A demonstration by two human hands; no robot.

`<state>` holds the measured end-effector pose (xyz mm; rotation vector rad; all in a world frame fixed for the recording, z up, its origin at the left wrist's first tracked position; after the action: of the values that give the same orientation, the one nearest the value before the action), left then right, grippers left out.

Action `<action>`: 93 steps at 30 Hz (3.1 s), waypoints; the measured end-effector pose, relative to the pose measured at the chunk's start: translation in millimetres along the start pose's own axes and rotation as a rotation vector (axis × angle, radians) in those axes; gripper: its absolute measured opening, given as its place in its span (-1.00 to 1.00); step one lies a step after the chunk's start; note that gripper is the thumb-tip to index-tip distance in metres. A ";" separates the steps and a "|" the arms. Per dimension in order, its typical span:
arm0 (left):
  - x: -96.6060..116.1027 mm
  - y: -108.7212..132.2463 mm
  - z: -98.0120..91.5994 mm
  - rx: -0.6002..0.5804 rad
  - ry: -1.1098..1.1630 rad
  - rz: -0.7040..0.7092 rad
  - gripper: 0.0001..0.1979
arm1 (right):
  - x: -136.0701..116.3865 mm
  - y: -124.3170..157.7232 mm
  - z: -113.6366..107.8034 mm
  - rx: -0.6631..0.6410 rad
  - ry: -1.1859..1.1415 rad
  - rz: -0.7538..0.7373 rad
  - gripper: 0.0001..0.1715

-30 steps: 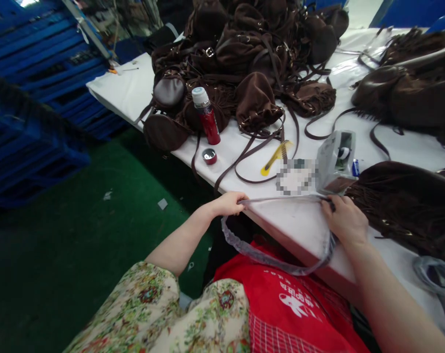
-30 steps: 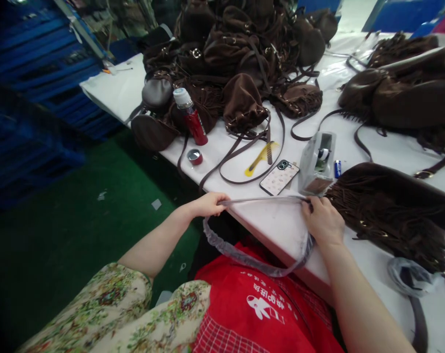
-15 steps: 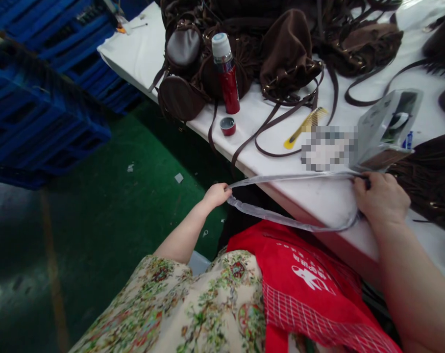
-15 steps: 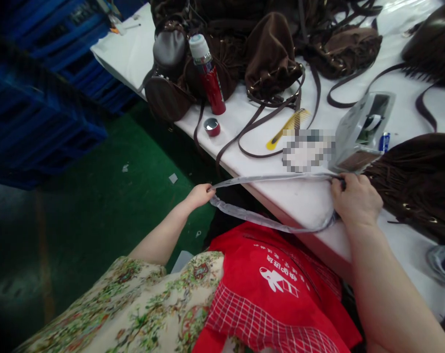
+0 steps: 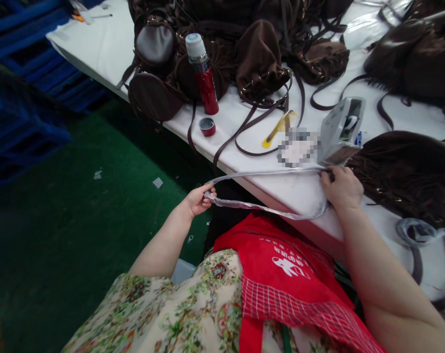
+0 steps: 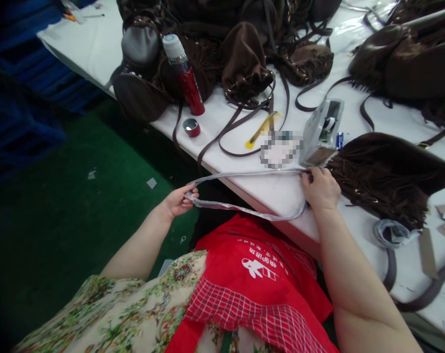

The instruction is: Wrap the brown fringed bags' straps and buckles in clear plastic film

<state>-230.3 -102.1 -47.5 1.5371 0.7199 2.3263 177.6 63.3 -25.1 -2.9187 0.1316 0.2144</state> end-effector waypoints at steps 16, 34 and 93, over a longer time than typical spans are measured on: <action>13.7 4.1 28.7 0.362 -0.982 0.528 -0.63 | 0.4 2.5 0.9 0.020 -0.062 0.013 -0.57; -41.7 -44.3 310.9 -0.523 -1.531 0.783 -0.74 | 33.5 0.0 6.2 -0.014 -0.398 -0.008 -0.69; -59.9 -37.0 300.7 -0.718 -1.527 1.143 -0.79 | 47.5 32.4 -53.2 -0.498 0.150 0.132 -0.72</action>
<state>66.4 -21.3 -18.9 2.7212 -1.4002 0.6858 228.2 16.7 12.4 -3.4247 0.3396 0.0511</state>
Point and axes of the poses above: each hand's wrist, its own y-axis away from the middle knuckle, its own z-axis out of the palm, x = y × z, the point moved 1 cm from there along -y, towards the middle knuckle, and after that the axes turned 14 degrees about z, right-handed, at the moved point
